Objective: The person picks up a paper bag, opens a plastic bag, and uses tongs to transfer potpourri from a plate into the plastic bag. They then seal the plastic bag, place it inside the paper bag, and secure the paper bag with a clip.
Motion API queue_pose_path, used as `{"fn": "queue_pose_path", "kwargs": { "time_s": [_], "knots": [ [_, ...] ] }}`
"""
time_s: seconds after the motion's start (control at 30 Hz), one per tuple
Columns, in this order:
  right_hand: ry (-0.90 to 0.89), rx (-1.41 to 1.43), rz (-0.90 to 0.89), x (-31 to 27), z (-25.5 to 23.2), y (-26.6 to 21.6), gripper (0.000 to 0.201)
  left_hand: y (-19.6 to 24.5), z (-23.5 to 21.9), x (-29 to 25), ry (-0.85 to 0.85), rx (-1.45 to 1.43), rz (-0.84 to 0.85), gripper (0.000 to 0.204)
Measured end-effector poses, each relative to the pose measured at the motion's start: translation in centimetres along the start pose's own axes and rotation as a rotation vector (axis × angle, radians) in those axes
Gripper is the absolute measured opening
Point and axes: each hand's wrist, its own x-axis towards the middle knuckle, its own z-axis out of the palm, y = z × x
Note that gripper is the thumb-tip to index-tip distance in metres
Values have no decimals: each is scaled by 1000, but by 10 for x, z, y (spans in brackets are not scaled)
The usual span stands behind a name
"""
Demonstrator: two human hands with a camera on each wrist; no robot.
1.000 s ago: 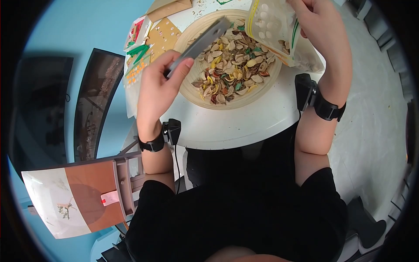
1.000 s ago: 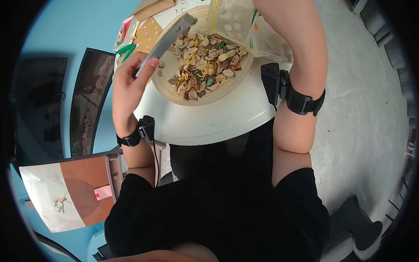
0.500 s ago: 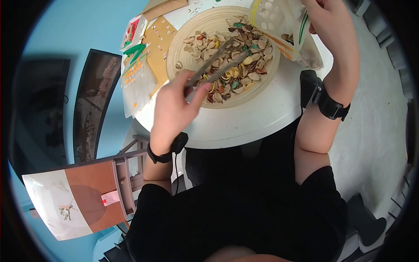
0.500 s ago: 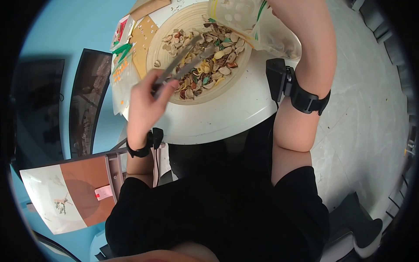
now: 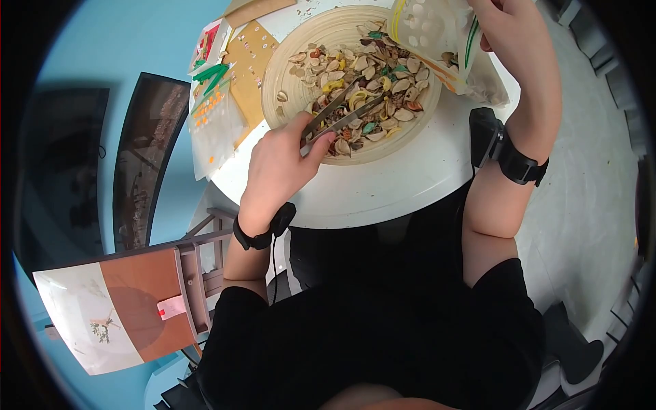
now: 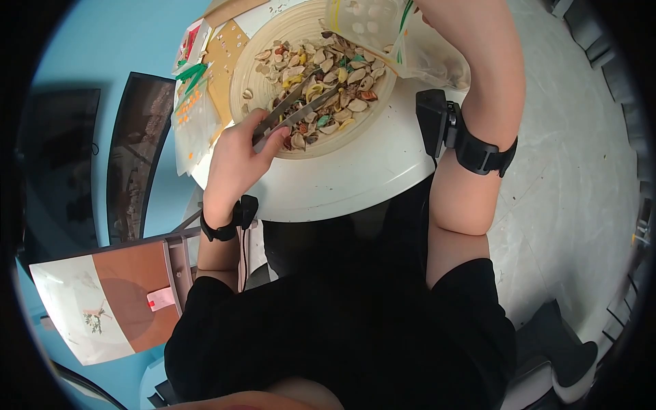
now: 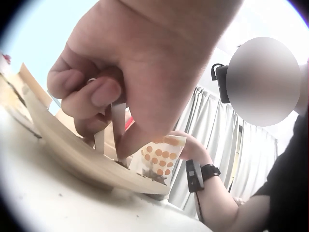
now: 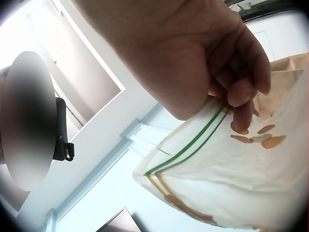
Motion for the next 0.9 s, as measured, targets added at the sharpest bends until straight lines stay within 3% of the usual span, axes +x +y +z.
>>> {"fn": "queue_pose_path", "kwargs": {
  "time_s": [0.23, 0.4, 0.53, 0.63, 0.77, 0.9],
  "knots": [
    [-13, -22, 11, 2, 3, 2, 36, 1, -2, 3, -10, 10, 21, 32],
    [77, -103, -59, -7, 10, -5, 36, 0, -4, 8, -37, -21, 6, 31],
    [-40, -33, 108, 6, 1, -5, 36, 0, -4, 8, -44, -44, -11, 30],
    [-38, -41, 108, 5, 1, -6, 37, -3, -2, 7, -11, -84, 5, 31],
    [24, -79, -43, -5, 5, -2, 36, -4, -7, 6, 62, -92, 47, 29],
    [57, -99, -60, -6, 8, -2, 36, -3, -23, 8, 142, -166, -2, 26]
  ]
}}
